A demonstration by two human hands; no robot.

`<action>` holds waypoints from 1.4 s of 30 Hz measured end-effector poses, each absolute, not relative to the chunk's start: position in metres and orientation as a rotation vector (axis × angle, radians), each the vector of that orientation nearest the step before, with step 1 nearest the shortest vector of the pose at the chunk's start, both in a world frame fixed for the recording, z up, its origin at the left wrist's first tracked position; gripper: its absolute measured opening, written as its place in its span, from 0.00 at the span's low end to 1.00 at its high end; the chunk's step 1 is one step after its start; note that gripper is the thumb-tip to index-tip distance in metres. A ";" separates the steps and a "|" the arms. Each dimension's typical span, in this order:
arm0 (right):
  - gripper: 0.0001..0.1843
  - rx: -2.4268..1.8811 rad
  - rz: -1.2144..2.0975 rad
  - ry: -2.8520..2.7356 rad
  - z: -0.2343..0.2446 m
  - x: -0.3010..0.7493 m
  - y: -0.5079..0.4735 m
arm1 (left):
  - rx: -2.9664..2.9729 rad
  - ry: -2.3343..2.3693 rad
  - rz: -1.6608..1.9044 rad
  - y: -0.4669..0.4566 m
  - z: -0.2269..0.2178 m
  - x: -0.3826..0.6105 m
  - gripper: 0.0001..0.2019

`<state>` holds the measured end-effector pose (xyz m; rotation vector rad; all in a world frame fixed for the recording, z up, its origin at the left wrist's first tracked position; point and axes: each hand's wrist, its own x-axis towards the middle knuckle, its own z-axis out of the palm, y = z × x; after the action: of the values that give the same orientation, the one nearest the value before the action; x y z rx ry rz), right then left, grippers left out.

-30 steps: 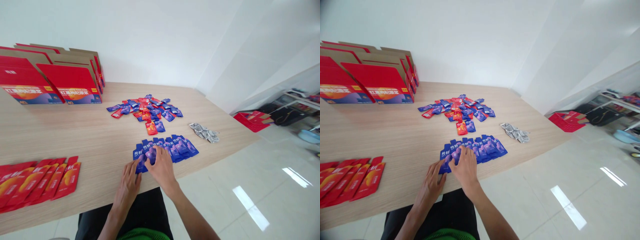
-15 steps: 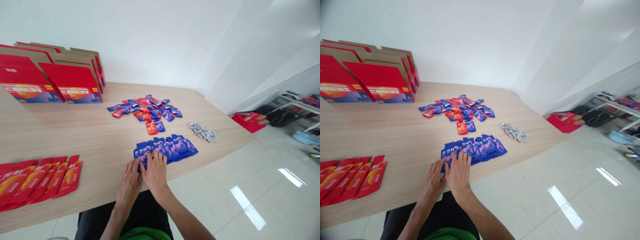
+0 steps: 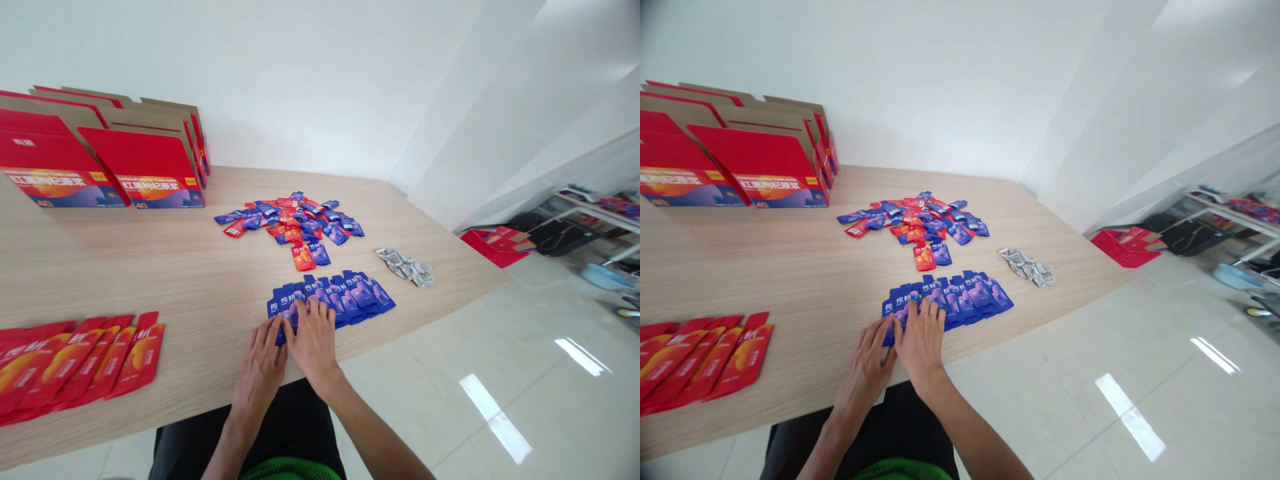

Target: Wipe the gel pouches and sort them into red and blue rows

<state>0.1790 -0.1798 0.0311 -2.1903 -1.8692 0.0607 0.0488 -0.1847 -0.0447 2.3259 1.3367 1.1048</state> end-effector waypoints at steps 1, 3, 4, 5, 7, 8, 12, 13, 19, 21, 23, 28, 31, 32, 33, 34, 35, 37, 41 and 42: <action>0.24 -2.174 0.054 -1.861 0.034 0.184 -0.178 | 2.320 1.343 1.091 -0.185 -0.044 0.049 0.27; 0.24 -2.151 0.025 -1.831 0.042 0.199 -0.170 | 2.307 1.352 1.064 -0.186 -0.042 0.049 0.27; 0.23 -2.154 0.008 -1.809 0.046 0.209 -0.164 | 2.302 1.353 1.055 -0.187 -0.041 0.049 0.27; 0.23 -2.169 -0.009 -1.787 0.049 0.220 -0.157 | 2.300 1.353 1.051 -0.187 -0.041 0.049 0.27; 0.20 -2.214 -0.004 -1.783 0.053 0.242 -0.142 | 2.301 1.348 1.053 -0.188 -0.040 0.049 0.27; 0.19 -2.223 0.027 -1.820 0.053 0.251 -0.136 | 2.304 1.346 1.055 -0.188 -0.041 0.049 0.27; 0.20 -2.221 0.130 -1.984 0.040 0.266 -0.122 | 2.320 1.351 1.040 -0.186 -0.043 0.051 0.26; 0.20 -2.229 0.131 -2.001 0.035 0.265 -0.122 | 2.323 1.352 1.036 -0.186 -0.043 0.051 0.25; 0.20 -2.242 0.081 -2.019 0.026 0.253 -0.134 | 2.328 1.356 1.057 -0.183 -0.047 0.052 0.22; 0.20 -2.256 0.062 -2.003 0.028 0.248 -0.141 | 2.335 1.360 1.046 -0.183 -0.047 0.053 0.22; 0.20 -2.280 0.034 -1.973 0.029 0.244 -0.148 | 2.344 1.359 1.038 -0.183 -0.047 0.053 0.22; 0.21 -2.328 -0.006 -1.922 0.031 0.237 -0.165 | 2.342 1.358 1.049 -0.184 -0.044 0.053 0.22; 0.21 -2.338 -0.006 -1.920 0.032 0.237 -0.170 | 2.342 1.356 1.045 -0.185 -0.042 0.052 0.22; 0.21 -2.335 -0.003 -1.921 0.032 0.238 -0.171 | 2.344 1.357 1.039 -0.185 -0.041 0.052 0.22; 0.21 -2.330 -0.001 -1.921 0.032 0.238 -0.171 | 2.349 1.356 1.034 -0.185 -0.041 0.051 0.23; 0.21 -2.325 -0.001 -1.920 0.032 0.239 -0.171 | 2.353 1.354 1.031 -0.185 -0.041 0.051 0.23; 0.20 -2.319 -0.003 -1.918 0.033 0.239 -0.171 | 2.355 1.349 1.029 -0.186 -0.041 0.051 0.23; 0.20 -2.311 -0.008 -1.911 0.033 0.240 -0.170 | 2.355 1.343 1.028 -0.186 -0.040 0.051 0.24; 0.20 -2.311 0.009 -1.912 0.034 0.242 -0.169 | 2.351 1.345 1.027 -0.186 -0.041 0.051 0.26; 0.19 -2.309 0.018 -1.917 0.035 0.242 -0.169 | 2.350 1.347 1.024 -0.186 -0.041 0.051 0.26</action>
<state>0.2419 -0.1690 0.0348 -2.3088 -1.9166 0.0183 0.0506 -0.1857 -0.0410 2.3502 1.3468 1.0236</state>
